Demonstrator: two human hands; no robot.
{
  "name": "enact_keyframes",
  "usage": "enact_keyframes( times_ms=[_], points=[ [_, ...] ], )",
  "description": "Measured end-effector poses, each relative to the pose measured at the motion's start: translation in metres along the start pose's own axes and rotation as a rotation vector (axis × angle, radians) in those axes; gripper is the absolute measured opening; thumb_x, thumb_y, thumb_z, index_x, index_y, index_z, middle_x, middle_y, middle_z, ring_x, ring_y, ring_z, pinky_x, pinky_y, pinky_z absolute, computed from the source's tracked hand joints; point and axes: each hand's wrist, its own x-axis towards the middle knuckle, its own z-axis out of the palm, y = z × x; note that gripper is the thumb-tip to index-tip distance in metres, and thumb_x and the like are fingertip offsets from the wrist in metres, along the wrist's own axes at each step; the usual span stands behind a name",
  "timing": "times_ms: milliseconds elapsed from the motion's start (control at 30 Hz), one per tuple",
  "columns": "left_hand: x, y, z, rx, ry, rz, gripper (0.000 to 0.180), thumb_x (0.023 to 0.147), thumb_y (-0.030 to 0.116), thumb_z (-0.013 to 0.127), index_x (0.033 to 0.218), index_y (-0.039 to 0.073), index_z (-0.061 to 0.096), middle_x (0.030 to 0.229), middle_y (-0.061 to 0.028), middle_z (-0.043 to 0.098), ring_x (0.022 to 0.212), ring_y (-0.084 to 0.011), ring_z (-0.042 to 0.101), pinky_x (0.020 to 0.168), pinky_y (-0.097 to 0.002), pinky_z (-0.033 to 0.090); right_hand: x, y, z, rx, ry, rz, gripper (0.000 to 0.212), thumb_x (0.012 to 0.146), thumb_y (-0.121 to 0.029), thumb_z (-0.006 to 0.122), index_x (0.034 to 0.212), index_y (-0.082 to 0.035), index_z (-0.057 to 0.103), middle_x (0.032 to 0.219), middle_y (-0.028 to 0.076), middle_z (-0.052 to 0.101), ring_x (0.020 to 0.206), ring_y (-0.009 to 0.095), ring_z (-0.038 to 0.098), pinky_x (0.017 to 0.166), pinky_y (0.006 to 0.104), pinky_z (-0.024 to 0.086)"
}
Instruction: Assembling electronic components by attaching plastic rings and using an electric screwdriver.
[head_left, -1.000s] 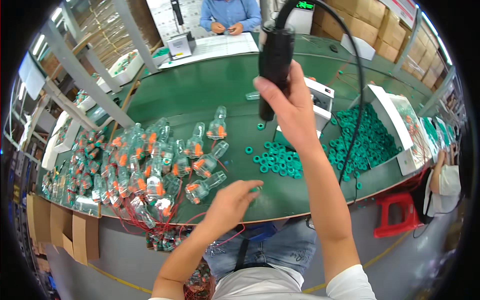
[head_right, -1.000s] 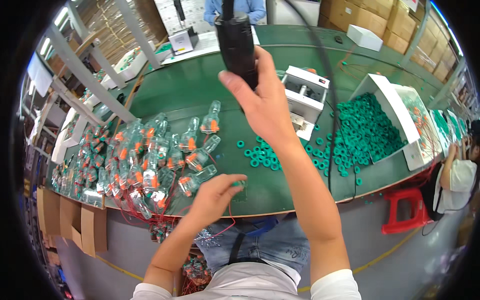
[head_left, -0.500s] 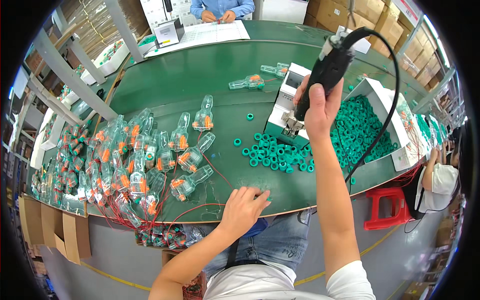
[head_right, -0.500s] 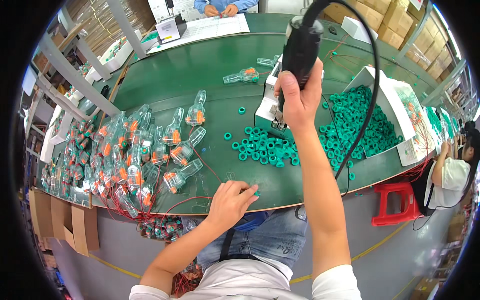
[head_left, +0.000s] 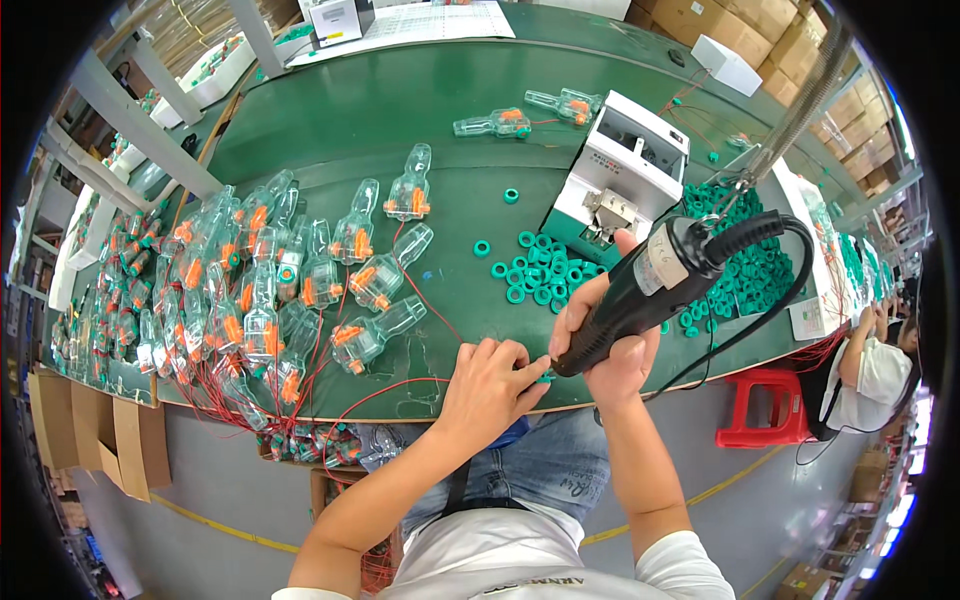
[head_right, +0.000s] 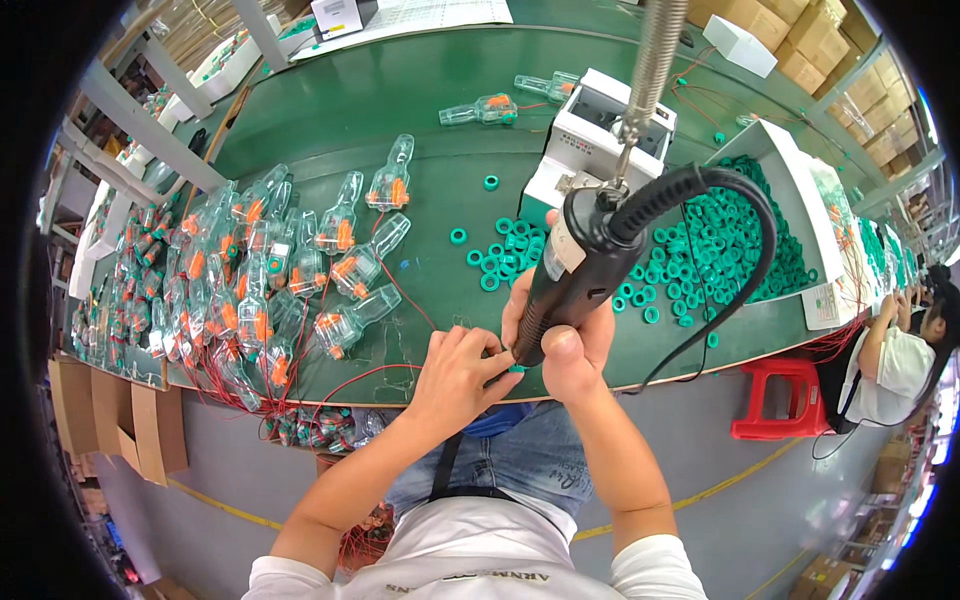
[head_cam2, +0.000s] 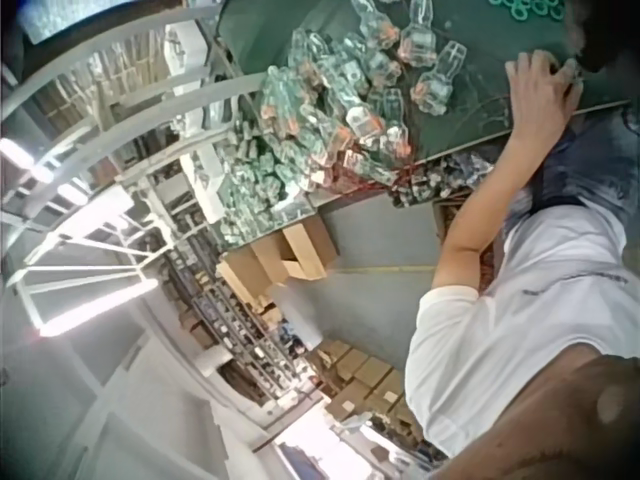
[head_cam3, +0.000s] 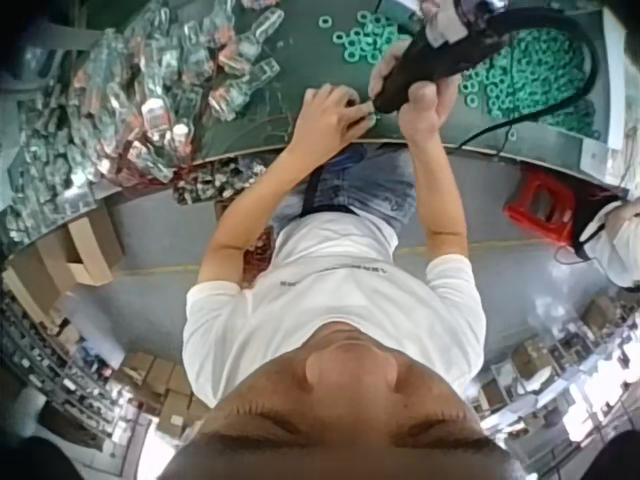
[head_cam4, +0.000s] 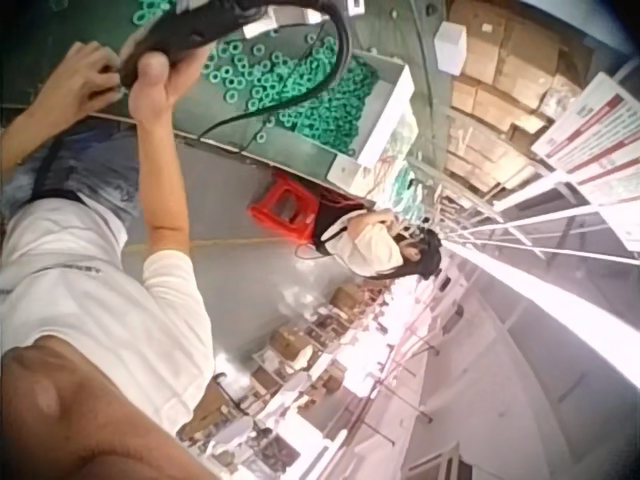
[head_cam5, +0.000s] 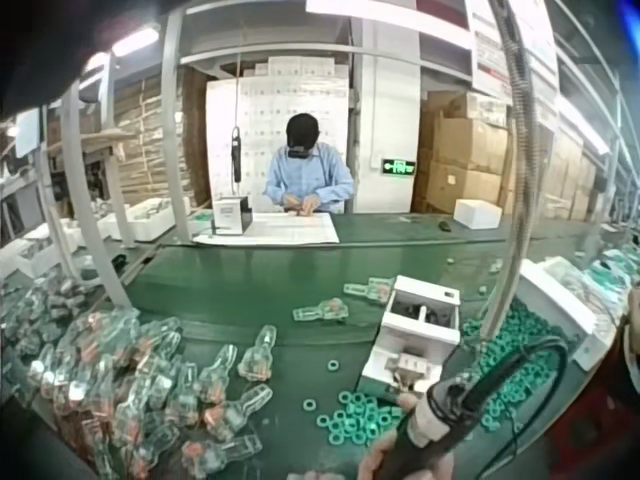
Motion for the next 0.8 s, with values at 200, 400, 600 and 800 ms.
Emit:
enact_keyframes(
  times_ms=[200,400,600,800],
  points=[
    [-0.002,0.0,0.0,-0.01,-0.006,-0.007,0.02,0.077,0.023,0.079,0.092,0.013,0.071,0.092,-0.0014,0.056,0.088,-0.0218,0.053,0.076,-0.0387,0.036,-0.01,0.013,-0.006,0.053,-0.037,0.01,0.106,0.08,-0.068,0.066,0.148,0.002,0.023,0.078,0.008,0.054,0.055,0.017,0.057,0.049,0.0302,0.05],
    [-0.002,-0.002,0.002,0.042,0.018,0.043,0.018,0.079,0.026,0.076,0.087,0.013,0.068,0.092,-0.0028,0.055,0.088,-0.0236,0.053,0.076,-0.0401,0.036,-0.02,0.021,-0.007,0.076,-0.084,-0.034,0.098,0.083,-0.058,0.07,0.141,0.011,0.031,0.085,0.01,0.06,0.064,0.014,0.059,0.053,0.025,0.044],
    [-0.002,-0.01,0.002,0.152,-0.042,0.182,0.022,0.083,0.025,0.071,0.097,0.009,0.067,0.089,-0.003,0.052,0.087,-0.0218,0.052,0.075,-0.0375,0.039,-0.021,0.02,-0.001,0.083,-0.085,-0.052,0.103,0.083,-0.053,0.072,0.146,0.011,0.022,0.082,0.008,0.06,0.06,0.013,0.056,0.054,0.0237,0.043],
    [0.001,-0.001,0.018,0.198,0.047,0.269,0.018,0.084,0.021,0.068,0.087,0.005,0.061,0.081,-0.007,0.051,0.077,-0.0234,0.055,0.068,-0.0355,0.048,0.003,-0.034,0.005,-0.031,0.086,-0.004,0.12,0.073,-0.069,0.073,0.147,0.011,0.021,0.072,0.007,0.06,0.058,0.014,0.059,0.051,0.026,0.048]
  ],
)
